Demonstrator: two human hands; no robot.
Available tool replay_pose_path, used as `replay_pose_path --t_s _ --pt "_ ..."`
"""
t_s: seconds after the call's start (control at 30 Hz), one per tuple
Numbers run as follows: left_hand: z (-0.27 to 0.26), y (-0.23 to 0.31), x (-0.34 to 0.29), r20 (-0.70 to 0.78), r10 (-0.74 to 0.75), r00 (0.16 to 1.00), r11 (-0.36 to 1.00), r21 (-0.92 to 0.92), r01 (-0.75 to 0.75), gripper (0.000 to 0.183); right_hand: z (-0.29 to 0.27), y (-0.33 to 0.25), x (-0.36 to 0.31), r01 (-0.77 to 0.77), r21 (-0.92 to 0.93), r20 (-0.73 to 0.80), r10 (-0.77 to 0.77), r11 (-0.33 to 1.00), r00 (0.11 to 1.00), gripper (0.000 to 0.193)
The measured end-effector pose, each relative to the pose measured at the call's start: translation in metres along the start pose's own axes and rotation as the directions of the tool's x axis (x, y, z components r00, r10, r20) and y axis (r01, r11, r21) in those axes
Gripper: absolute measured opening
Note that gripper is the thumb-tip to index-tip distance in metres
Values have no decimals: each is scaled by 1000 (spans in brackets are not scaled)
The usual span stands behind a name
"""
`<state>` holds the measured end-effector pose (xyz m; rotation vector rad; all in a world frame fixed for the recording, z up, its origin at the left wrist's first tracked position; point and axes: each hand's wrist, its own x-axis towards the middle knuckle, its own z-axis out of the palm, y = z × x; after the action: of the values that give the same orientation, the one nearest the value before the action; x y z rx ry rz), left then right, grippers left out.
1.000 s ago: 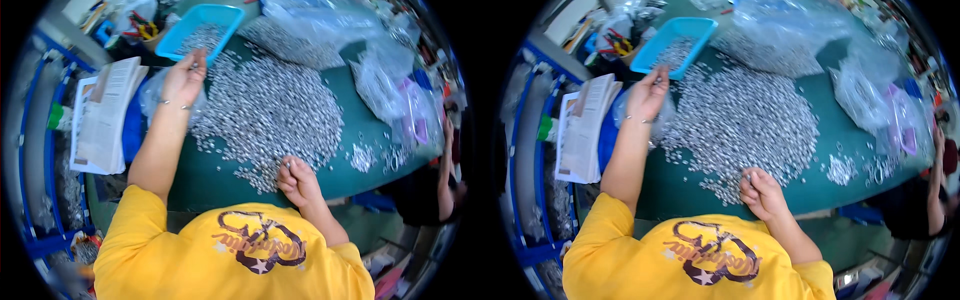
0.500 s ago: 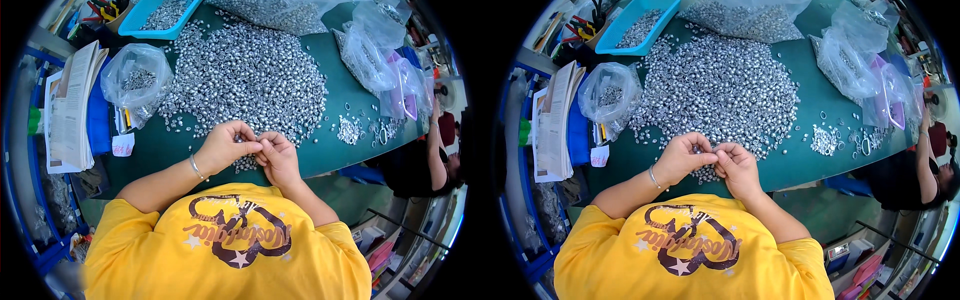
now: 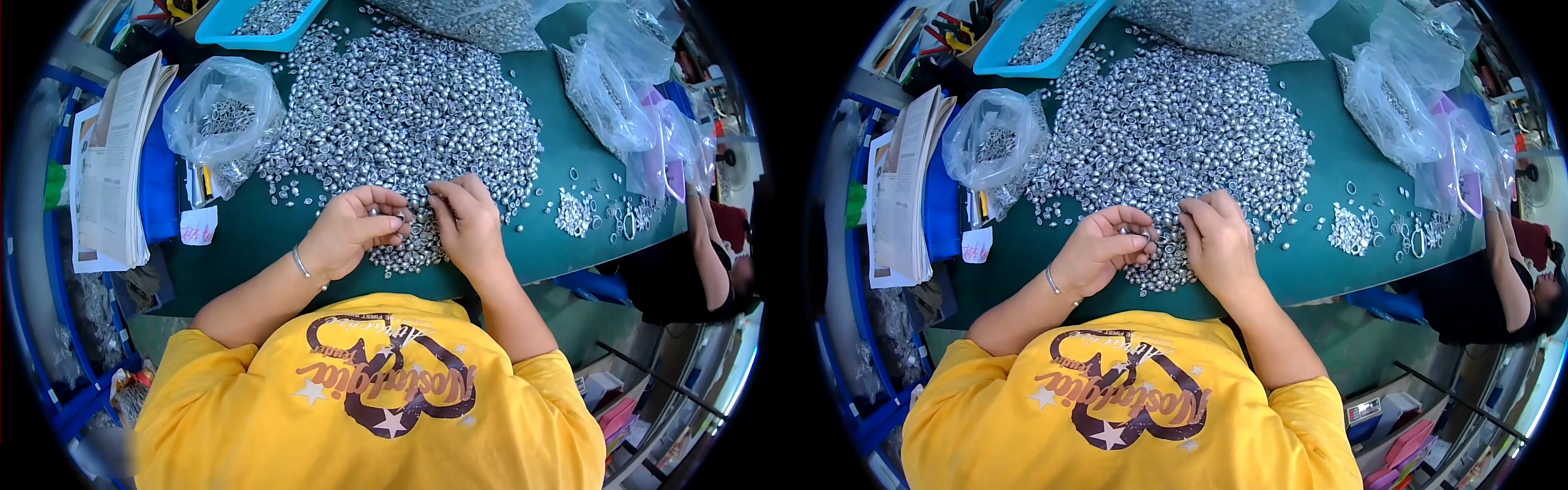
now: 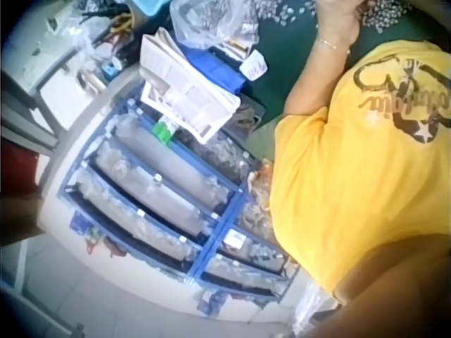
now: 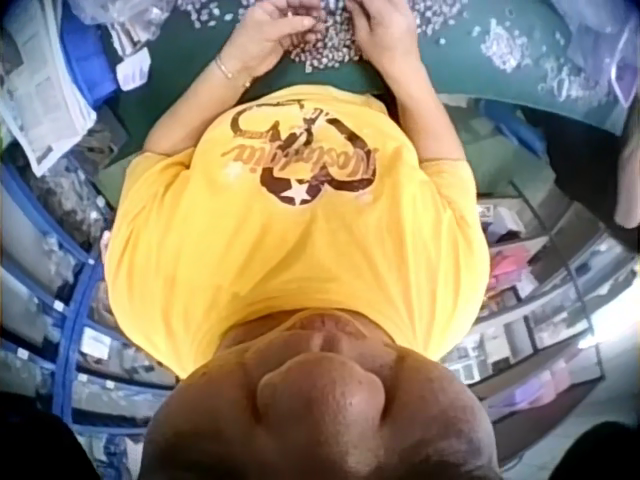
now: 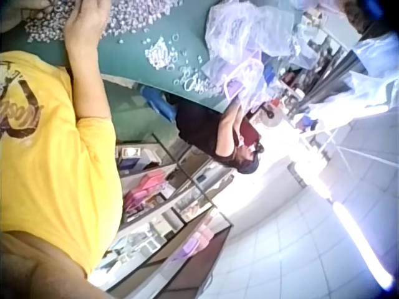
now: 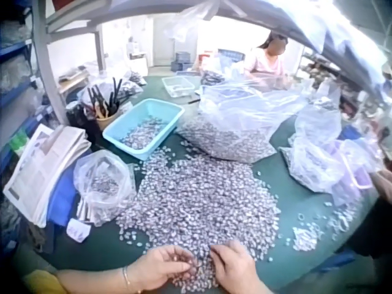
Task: The person picks up small silver-colored metal components from a large pile on a table, holding them in their hand while sorting or inspecting them before placing some into a blue plastic tray.
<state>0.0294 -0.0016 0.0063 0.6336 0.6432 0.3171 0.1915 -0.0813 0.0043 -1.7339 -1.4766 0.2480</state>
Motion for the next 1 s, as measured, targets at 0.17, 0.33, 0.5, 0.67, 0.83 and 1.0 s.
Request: replay_pose_path --t_s 0.17,0.33,0.5,0.67,0.83,1.0 --pt "2 3 -6 -50 58 997 997 49 -55 20 5 -1 6 20 -51 97 -15 999 995 12" --pt "-3 2 -7 -39 57 998 998 8 -57 18 2 -8 2 -65 211 73 50 975 996 13" --pt "-1 2 -7 -49 55 997 997 -56 -57 17 -3 -9 -7 -425 765 287 334 484 898 12" --pt "5 -2 -3 64 -57 996 989 -135 66 18 1 -11 -11 -511 818 388 404 264 829 11" --pt "0 -2 2 -12 29 999 984 -177 -31 17 1 -4 -11 -379 615 127 387 692 913 10" --pt "-15 9 -4 7 55 998 983 -177 -53 21 -14 1 -14 -468 618 207 444 632 872 15"
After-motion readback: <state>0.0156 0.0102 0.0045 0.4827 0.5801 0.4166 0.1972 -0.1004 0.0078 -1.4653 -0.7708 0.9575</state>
